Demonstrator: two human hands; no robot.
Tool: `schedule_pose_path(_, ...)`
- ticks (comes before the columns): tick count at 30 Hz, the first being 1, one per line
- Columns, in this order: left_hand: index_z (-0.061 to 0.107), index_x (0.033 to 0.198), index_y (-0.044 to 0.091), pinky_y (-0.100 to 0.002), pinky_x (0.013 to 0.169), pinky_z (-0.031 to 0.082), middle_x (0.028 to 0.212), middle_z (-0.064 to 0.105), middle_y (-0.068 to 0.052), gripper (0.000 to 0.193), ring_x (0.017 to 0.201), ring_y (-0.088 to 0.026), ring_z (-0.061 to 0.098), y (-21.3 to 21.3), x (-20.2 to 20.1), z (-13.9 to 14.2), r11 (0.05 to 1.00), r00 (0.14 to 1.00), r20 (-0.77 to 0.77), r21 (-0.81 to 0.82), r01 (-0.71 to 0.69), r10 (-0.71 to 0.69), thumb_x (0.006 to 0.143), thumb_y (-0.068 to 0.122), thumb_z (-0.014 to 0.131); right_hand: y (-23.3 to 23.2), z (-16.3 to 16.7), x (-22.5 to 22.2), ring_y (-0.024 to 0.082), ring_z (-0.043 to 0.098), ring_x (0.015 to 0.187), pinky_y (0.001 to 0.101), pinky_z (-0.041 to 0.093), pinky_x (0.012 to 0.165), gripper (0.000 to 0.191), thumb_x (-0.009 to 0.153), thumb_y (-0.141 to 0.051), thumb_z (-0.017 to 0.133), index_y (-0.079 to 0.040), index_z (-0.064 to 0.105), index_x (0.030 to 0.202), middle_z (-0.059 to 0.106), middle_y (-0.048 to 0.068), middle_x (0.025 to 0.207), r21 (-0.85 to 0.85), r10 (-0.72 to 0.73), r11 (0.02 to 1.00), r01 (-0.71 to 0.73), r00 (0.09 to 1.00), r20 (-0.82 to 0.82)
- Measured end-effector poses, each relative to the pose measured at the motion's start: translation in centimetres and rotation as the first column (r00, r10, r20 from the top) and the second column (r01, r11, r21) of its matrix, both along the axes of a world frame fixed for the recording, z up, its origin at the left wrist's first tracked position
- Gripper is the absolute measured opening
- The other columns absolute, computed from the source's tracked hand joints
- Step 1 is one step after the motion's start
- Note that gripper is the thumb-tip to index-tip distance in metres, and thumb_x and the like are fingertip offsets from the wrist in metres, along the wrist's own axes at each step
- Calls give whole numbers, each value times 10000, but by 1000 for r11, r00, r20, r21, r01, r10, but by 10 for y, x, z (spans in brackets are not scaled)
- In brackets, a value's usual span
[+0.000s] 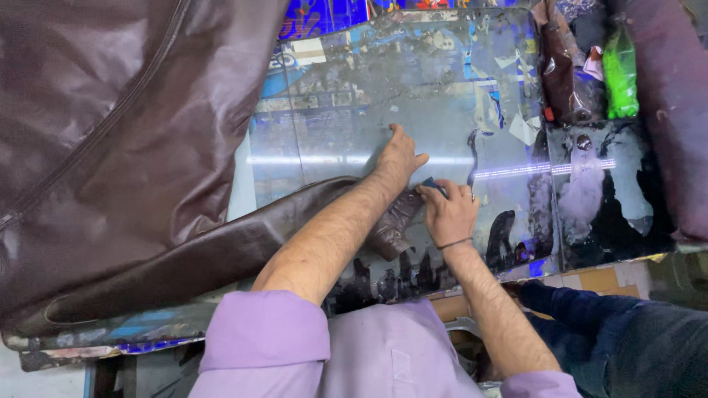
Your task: The person lays a brown leather jacket on a work table and rubs dye onto its sleeve with a sponge. They open a bottle of liquid dye, pour it onto the sponge, and continue wiping the dye along the sleeve and shoulder area of the jacket.
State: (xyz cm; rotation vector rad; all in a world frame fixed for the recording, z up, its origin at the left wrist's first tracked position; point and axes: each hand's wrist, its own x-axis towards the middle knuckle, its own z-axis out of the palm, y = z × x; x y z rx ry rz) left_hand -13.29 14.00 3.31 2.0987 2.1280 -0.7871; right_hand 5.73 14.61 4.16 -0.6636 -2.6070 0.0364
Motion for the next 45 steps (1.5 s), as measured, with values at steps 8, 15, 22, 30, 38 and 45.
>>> schedule_pose_path(8, 354, 1538, 227, -703, 1026, 280, 1365, 594, -173, 654, 1326, -370, 512, 2, 0, 3, 998, 1000, -12, -64, 10, -10, 961, 378, 621, -7, 1, 27, 279, 589, 1028, 456, 424, 862, 345, 822, -70, 701, -247, 775, 1109, 664, 19, 1187, 44, 50, 998, -48, 997, -61)
schedule_pose_path(15, 411, 1490, 267, -728, 1055, 246, 1382, 578, -193, 539, 1337, -395, 507, 6, -1, -13, 999, 998, 22, 15, -51, 51, 991, 372, 584, 1, -4, 16, 255, 584, 998, 461, 406, 841, 336, 757, -74, 705, -272, 795, 1013, 687, -57, 1177, 45, 31, 998, -32, 999, 30)
schedule_pose_path(22, 453, 1450, 267, -722, 1074, 227, 1343, 599, -185, 514, 1306, -397, 532, -1, -2, -15, 995, 999, 10, 86, -51, 51, 966, 351, 606, 14, 1, 7, 249, 579, 992, 456, 395, 821, 329, 789, -94, 703, -304, 789, 1027, 679, -67, 1169, 68, 84, 994, -85, 996, 17)
schedule_pose_path(30, 497, 1397, 292, -717, 1096, 216, 1314, 606, -152, 482, 1289, -368, 534, -4, -4, -23, 986, 996, 33, 140, -86, 82, 934, 317, 631, -6, -2, 25, 262, 583, 999, 467, 394, 812, 340, 774, -94, 717, -317, 779, 1023, 666, -56, 1156, 47, -107, 993, 107, 994, 1)
schedule_pose_path(38, 594, 1312, 274, -683, 1108, 296, 1206, 639, -132, 482, 1206, -352, 580, -18, -15, -37, 944, 990, 128, 317, -95, 57, 847, 211, 707, 1, 0, 36, 268, 576, 996, 459, 397, 810, 353, 767, -99, 711, -292, 780, 1054, 658, -5, 1186, -3, 13, 1000, -14, 994, -106)
schedule_pose_path(45, 584, 1326, 230, -576, 922, 488, 1211, 637, -124, 573, 1163, -346, 612, -39, -8, -14, 913, 968, 237, 370, -171, 85, 788, 100, 732, 26, 4, 61, 267, 594, 1020, 465, 396, 802, 305, 741, -95, 700, -279, 773, 974, 672, -20, 1173, -41, 96, 994, -98, 994, -43)
